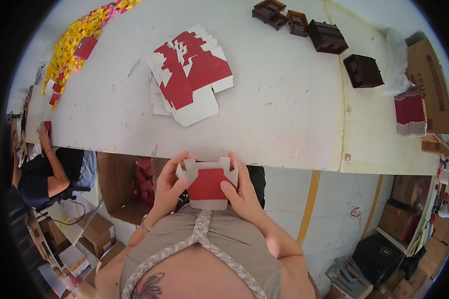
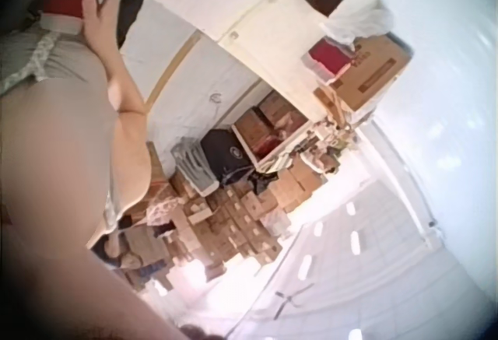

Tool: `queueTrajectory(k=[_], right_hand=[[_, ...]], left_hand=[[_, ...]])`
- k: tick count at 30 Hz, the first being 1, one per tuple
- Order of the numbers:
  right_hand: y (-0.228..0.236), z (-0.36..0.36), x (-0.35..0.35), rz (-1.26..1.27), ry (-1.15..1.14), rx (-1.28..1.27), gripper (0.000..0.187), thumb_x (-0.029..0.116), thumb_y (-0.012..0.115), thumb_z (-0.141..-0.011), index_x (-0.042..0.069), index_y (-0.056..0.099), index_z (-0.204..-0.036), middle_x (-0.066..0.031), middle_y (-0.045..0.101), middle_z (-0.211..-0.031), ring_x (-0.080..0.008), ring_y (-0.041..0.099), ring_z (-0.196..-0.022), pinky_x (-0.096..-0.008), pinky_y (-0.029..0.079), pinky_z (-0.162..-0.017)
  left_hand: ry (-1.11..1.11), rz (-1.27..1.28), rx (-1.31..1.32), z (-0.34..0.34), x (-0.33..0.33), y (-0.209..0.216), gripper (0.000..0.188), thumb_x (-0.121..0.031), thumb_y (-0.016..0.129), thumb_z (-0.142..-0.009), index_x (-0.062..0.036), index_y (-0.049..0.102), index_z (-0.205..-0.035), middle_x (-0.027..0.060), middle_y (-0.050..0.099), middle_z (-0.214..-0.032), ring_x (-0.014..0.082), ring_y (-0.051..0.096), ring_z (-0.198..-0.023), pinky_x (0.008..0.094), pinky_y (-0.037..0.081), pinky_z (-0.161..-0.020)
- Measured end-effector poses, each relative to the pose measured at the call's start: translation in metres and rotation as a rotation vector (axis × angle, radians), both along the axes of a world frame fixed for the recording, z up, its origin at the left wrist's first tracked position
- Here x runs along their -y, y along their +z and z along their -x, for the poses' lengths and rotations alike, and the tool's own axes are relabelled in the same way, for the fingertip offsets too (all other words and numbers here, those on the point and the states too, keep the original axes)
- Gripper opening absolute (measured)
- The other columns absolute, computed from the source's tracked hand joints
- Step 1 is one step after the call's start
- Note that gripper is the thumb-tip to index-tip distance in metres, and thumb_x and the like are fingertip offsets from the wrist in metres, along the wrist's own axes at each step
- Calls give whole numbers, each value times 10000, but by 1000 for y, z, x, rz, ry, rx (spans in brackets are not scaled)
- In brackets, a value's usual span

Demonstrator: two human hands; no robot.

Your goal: The person folds red and white flat cardboard pieces into small boxes and inserts dark brown rectangular items into them. The person repeatedly picks up a flat piece, folds it into a box shape, places a brown item inside, and sets the completed box aside on the table.

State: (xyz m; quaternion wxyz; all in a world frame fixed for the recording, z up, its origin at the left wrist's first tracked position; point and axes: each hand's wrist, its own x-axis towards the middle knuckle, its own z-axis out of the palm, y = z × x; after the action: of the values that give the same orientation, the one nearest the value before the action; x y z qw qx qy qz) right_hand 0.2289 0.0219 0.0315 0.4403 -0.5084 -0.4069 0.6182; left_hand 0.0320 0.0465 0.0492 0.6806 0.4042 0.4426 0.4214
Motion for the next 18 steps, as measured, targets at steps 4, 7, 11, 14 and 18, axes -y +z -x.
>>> queueTrajectory(k=[4,7,11,14,18], right_hand=[[8,-2,1,-77,58,-26,365,73,642,-843,49,511,-1182,-128,452,-1272,-207,493,-1160,-331,364,-999],[-5,-6,11,-94,131,-122,206,13,674,-797,71,541,-944,-107,498,-1195,-216,493,-1162,-338,384,-984],[-41,-12,22,42,146,-549,264,-33,685,-768,100,462,-720,-71,535,-1115,-207,496,-1154,-343,408,-963],[-36,-11,19,307,47,-775,171,13,610,-838,103,468,-805,-63,528,-1113,-191,493,-1132,-343,391,-976],[-42,-8,15,447,108,-607,119,78,584,-899,75,519,-999,-46,540,-1061,-124,523,-1020,-271,437,-870]], left_hand=[[15,34,-12,-1,2,-2,469,-15,493,-868,-14,391,-1326,110,531,-1248,171,505,-1168,331,406,-1000],[-35,4,144,4,7,-12,481,-80,555,-824,-4,438,-1284,83,558,-1107,169,522,-1107,368,378,-1029],[-288,3,197,27,14,-47,573,-152,619,-746,2,480,-1280,39,549,-899,162,528,-994,397,331,-1063],[-297,104,272,20,9,-42,610,-16,592,-756,-15,446,-1348,-12,526,-803,128,515,-927,317,365,-999],[-183,379,196,8,3,-41,435,43,590,-817,-17,494,-1237,-7,560,-819,131,528,-937,254,428,-859]])
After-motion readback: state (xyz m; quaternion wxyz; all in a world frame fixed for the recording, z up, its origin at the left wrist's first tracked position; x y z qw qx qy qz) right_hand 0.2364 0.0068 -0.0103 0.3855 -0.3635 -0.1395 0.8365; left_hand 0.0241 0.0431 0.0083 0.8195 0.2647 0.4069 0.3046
